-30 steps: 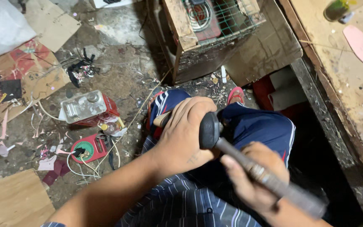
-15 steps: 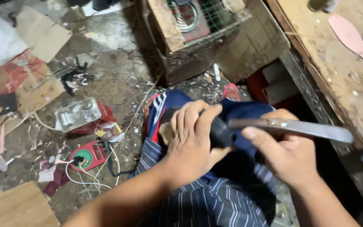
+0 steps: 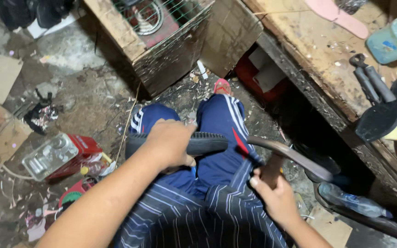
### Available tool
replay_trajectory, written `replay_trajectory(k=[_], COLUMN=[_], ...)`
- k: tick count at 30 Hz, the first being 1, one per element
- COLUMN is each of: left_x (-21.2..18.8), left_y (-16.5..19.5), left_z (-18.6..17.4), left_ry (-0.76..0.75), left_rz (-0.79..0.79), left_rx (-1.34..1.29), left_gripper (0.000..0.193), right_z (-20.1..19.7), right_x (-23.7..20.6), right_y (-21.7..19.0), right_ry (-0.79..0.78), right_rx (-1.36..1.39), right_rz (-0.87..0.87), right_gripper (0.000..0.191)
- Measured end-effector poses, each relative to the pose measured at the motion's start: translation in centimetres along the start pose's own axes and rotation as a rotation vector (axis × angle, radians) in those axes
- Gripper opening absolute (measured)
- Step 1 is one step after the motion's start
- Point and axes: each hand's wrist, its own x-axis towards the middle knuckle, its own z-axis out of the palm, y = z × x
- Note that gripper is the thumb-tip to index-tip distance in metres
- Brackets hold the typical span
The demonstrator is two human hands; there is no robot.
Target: The person sits on the floor holding a sandal in their lap and uses a knife to trim and scrape excess material from the sole edge, rotating the sandal to work around it. They then place the finished sandal on a rack and pick up another sandal to continue trimming.
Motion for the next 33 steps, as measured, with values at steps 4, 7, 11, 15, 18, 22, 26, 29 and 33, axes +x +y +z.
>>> replay_trajectory(k=[4,7,11,15,18,22,26,29,33], left_x=[0.4,1.5,2.0,2.2,2.9,3.5,3.3,3.2,2.9], left_y=[1.5,2.2,2.4,2.9,3.7,4.0,4.0,4.1,4.6], left_z=[1.2,2.9,5.4,6.9,7.2,6.9,7.2,7.2,6.0], left_ry=[0.449,0.71,0.894,0.852,0.85,0.817,0.869,0.914,0.737], left_rz=[0.166,0.114,0.066,0.026,-0.044,-0.064,-0.054,-0.069,-0.063], left_rx=[0.249,0.466,0.524,0.5,0.527,0.518,0.567,0.582,0.509], left_gripper=[0.061,0.049,0.045,0.043,0.044,0.044,0.041,0.041,0.05], right_z=[-0.2,-1.7,-5.5,-4.4,-0.4,-0.2,-3.9,-2.9,1.4], right_x=[0.3,1.1,-0.2,-0.2,2.8,4.4,1.2,1.0,4.3], right_y=[1.0,-2.1,-7.8,-7.3,-4.3,-5.0,-9.0,-9.1,-5.3], right_ry=[0.046,0.087,0.161,0.253,0.096,-0.048,0.047,0.122,-0.08], right_rx=[-0.1,0.074,0.332,0.015,-0.397,-0.349,0.249,0.356,-0.685], right_rz=[-0.073,0.05,-0.363,-0.555,-0.375,0.102,-0.142,-0.699,-0.442], right_gripper=[0.019,0.014,0.012,0.023,0.031,0.032,0.022,0.012,0.025])
